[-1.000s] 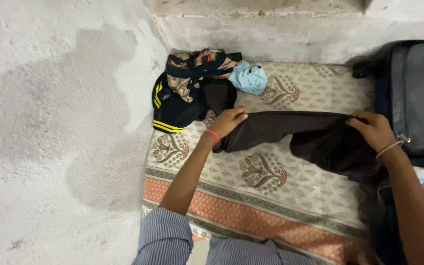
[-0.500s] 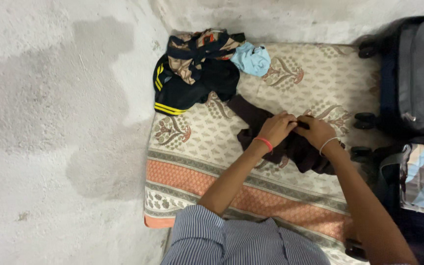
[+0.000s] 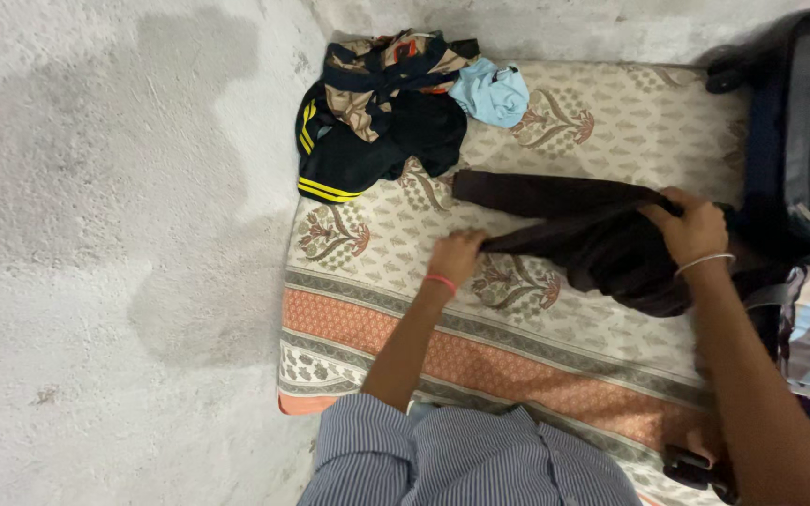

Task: The person folds a plaid shirt, a patterned pillowcase, and dark trousers, then places each folded item into an open suitcase.

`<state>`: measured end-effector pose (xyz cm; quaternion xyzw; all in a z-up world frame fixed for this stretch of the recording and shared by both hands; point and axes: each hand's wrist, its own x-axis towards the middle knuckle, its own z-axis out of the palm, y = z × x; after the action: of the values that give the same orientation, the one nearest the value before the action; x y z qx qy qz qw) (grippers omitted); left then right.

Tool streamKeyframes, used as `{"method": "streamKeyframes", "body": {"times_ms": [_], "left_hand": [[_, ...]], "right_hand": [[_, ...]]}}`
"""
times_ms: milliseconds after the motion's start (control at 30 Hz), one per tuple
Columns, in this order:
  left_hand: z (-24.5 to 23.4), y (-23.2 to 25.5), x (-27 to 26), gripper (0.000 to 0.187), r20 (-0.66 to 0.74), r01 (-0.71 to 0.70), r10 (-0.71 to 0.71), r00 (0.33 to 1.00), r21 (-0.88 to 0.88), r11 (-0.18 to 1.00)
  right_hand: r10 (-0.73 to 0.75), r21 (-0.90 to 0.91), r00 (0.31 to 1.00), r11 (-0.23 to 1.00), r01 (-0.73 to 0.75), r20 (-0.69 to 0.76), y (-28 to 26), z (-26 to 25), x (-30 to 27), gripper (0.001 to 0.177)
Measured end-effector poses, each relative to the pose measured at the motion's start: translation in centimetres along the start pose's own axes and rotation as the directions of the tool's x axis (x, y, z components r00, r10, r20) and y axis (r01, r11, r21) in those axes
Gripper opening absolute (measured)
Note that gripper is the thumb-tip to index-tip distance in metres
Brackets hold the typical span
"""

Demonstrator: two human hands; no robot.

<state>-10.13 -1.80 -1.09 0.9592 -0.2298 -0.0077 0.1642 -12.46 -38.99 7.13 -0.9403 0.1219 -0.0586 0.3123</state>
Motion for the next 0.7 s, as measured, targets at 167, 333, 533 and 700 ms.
{"method": "streamKeyframes", "body": {"times_ms": [167,333,533,700], "left_hand": [[0.2,-5.4,0.7,0.024,0.080,0.050,-0.056,0.995,0.083,0.995],[-1.9,-8.3,1.2,0.035,0.246,0.263,-0.191,0.950,-0.310,0.914],[-2.8,-9.3,4.4,0.040,0.195,-0.194,0.173,0.965,0.095,0.976],[-2.3,-7.5,8.8,0.035,0.068,-0.116,0.120,0.990,-0.061,0.991]], "right_hand": [[0.051,-0.081,0.990,0.996,-0.041,0.130,1.2,0.4,0.6,0.048],[0.035,-0.098,0.958,0.995,-0.008,0.283,5.5,2.7,0.6,0.058],[0.100,-0.280,0.960,0.960,-0.024,0.263,9.2,5.0,-1.5,0.053],[0.109,-0.290,0.984,0.955,-0.064,0.141,10.6,5.8,-3.0,0.052]]}}
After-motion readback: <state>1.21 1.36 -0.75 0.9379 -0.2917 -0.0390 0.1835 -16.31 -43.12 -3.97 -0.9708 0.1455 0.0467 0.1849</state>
